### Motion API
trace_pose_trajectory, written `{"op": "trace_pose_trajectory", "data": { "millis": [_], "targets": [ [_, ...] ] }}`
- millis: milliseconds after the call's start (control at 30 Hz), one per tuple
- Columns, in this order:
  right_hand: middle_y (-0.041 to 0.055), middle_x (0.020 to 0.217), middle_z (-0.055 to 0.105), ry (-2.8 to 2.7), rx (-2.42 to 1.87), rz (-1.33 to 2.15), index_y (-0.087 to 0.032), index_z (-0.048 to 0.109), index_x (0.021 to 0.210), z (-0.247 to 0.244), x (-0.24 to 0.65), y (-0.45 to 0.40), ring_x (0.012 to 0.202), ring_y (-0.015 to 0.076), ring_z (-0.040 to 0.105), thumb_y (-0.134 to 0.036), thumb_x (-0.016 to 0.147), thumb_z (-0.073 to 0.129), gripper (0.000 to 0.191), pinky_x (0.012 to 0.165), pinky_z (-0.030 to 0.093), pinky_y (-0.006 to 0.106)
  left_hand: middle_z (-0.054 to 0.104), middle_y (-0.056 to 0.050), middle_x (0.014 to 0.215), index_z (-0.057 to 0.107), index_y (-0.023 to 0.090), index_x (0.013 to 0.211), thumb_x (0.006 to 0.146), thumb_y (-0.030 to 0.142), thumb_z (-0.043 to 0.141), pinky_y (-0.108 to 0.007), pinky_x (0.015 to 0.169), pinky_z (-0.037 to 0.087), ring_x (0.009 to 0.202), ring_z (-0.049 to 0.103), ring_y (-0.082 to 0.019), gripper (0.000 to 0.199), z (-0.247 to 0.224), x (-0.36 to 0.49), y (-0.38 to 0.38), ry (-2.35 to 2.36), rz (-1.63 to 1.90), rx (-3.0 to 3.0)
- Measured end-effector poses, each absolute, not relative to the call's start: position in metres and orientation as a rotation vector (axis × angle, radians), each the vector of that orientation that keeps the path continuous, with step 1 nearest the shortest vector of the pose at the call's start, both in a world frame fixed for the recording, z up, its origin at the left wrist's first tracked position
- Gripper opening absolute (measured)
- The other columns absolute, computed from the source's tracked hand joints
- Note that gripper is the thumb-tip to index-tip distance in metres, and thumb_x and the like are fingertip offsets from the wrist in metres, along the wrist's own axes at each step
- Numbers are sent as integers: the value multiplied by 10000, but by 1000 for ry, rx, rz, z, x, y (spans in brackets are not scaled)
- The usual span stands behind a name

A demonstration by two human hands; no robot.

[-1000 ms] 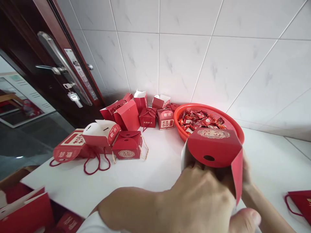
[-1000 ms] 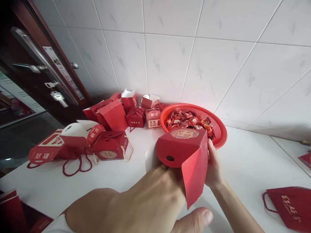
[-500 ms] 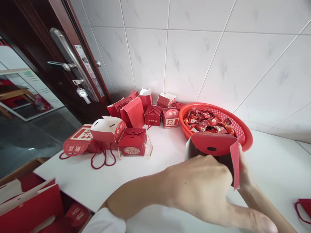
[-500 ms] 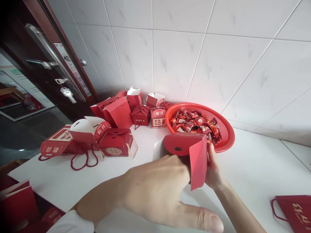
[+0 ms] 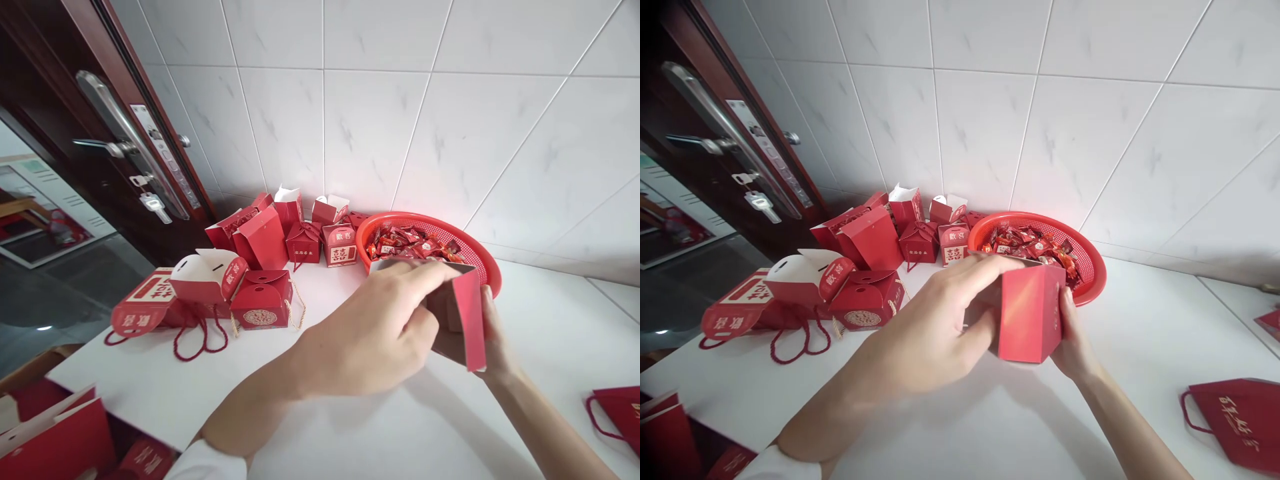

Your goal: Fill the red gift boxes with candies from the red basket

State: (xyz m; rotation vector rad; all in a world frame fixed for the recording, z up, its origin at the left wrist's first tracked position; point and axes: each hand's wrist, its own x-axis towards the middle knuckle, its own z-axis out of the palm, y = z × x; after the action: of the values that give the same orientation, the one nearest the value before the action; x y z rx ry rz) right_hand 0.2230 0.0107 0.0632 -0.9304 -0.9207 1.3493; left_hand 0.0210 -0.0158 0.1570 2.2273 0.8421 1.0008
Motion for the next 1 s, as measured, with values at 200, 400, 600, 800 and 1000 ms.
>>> {"op": "trace_pose_trajectory", "data": {
  "millis": [200, 400, 600, 800, 1000],
  "targets": [
    [44, 1278, 744, -1052, -939, 1423, -332, 716, 1235, 65, 220, 8, 1200, 324, 688, -713, 833, 687, 555, 987, 589, 483, 619, -138, 1279, 501, 257, 1364, 739, 90, 747, -424, 799, 636, 1137, 631, -329, 693, 147, 20, -25, 1061, 1028, 2437],
    [66, 1441, 642, -1253, -1034, 1231, -350, 597, 1410, 75, 231, -2, 1270, 341, 632, -590, 815, 772, 665, 982, 581, 469, 579, -150, 1335, 598, 223, 1207, 811, 18, 617, -526, 1070, 525, 1325, 503, -335, 447, 146, 27, -28, 1037, 966, 2622],
    [71, 1685, 334, -1542, -1089, 949, -381, 318, 1613, 84, 240, -23, 1495, 433, 380, -630, 706, 840, 1075, 1126, 460, 610, 547, -164, 1383, 655, 186, 1112, 897, 138, 601, -569, 1124, 452, 1339, 473, -349, 227, 137, 46, -25, 1056, 912, 2683],
    [71, 1668, 369, -1509, -1130, 1199, -381, 353, 1584, 93, 245, -19, 1491, 431, 392, -667, 789, 730, 925, 1101, 495, 598, 587, -142, 1372, 679, 193, 1201, 924, 170, 612, -472, 1104, 486, 1338, 511, -310, 286, 139, 47, -21, 1013, 827, 2587],
    [89, 1545, 522, -1508, -1193, 1128, -357, 454, 1496, 96, 247, -14, 1316, 403, 562, -708, 789, 690, 823, 1071, 505, 574, 731, -42, 1158, 726, 265, 1149, 1065, 313, 402, -409, 1020, 532, 1188, 641, -266, 338, 140, 44, -22, 947, 475, 2376]
  ]
}}
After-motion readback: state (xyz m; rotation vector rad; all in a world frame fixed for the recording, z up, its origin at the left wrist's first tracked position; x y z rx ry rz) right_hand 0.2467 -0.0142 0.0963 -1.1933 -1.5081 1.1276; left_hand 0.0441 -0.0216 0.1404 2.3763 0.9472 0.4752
